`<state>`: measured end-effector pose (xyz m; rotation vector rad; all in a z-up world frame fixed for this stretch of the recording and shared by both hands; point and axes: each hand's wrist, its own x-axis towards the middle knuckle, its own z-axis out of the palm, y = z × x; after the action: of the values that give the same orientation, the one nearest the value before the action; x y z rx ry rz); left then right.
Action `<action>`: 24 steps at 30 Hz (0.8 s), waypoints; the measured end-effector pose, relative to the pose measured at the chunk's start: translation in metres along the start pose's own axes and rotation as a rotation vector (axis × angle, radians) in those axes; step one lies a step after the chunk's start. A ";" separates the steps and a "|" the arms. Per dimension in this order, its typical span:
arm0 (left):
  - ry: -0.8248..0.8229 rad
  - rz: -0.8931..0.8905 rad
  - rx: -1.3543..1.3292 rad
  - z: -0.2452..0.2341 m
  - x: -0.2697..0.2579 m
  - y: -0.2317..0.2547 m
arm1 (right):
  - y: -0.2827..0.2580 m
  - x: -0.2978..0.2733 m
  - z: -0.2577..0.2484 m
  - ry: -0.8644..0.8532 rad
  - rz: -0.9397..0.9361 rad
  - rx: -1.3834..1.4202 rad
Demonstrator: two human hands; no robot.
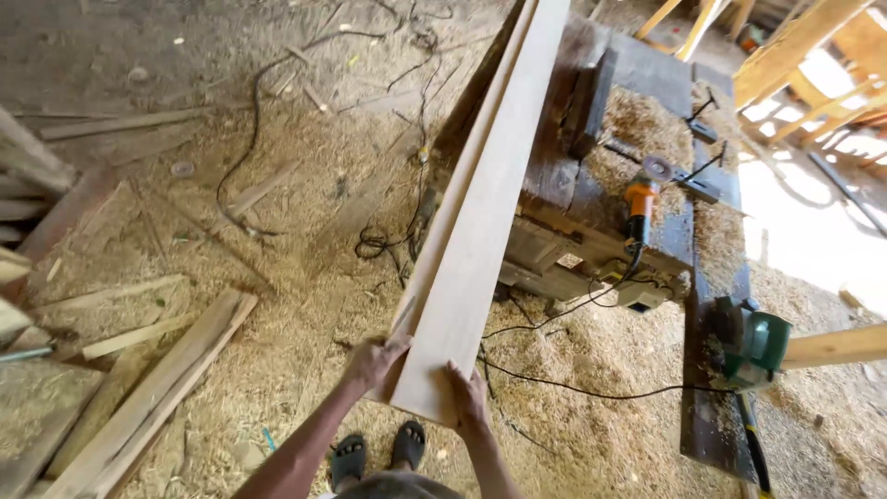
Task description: Sand a wooden plank with an angle grinder and measure it with a try square.
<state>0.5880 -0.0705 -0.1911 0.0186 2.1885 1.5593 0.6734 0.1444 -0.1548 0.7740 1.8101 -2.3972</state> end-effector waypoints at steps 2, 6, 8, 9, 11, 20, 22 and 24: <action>0.051 -0.069 0.121 -0.005 -0.044 0.067 | 0.039 0.017 -0.024 -0.012 0.124 0.032; 0.067 0.187 0.510 -0.004 -0.067 0.137 | 0.041 0.008 -0.014 -0.059 0.132 0.097; -0.051 0.109 0.644 0.010 -0.078 0.171 | 0.042 -0.001 -0.006 -0.088 0.141 0.146; -0.048 0.113 0.647 0.017 -0.077 0.175 | 0.038 0.000 -0.002 -0.106 0.136 0.167; 0.077 0.396 0.711 0.036 -0.081 0.178 | 0.031 -0.006 0.003 -0.134 0.133 0.205; -0.065 0.407 0.526 0.058 -0.083 0.168 | 0.008 -0.033 0.015 -0.234 0.110 0.428; -0.088 0.423 0.493 0.054 -0.081 0.167 | 0.015 -0.027 0.017 -0.252 0.094 0.484; -0.106 0.433 0.437 0.057 -0.081 0.170 | 0.018 -0.026 0.009 -0.268 0.085 0.516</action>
<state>0.6401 0.0204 -0.0247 0.7341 2.5030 1.2038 0.6987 0.1241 -0.1590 0.5018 1.0537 -2.7765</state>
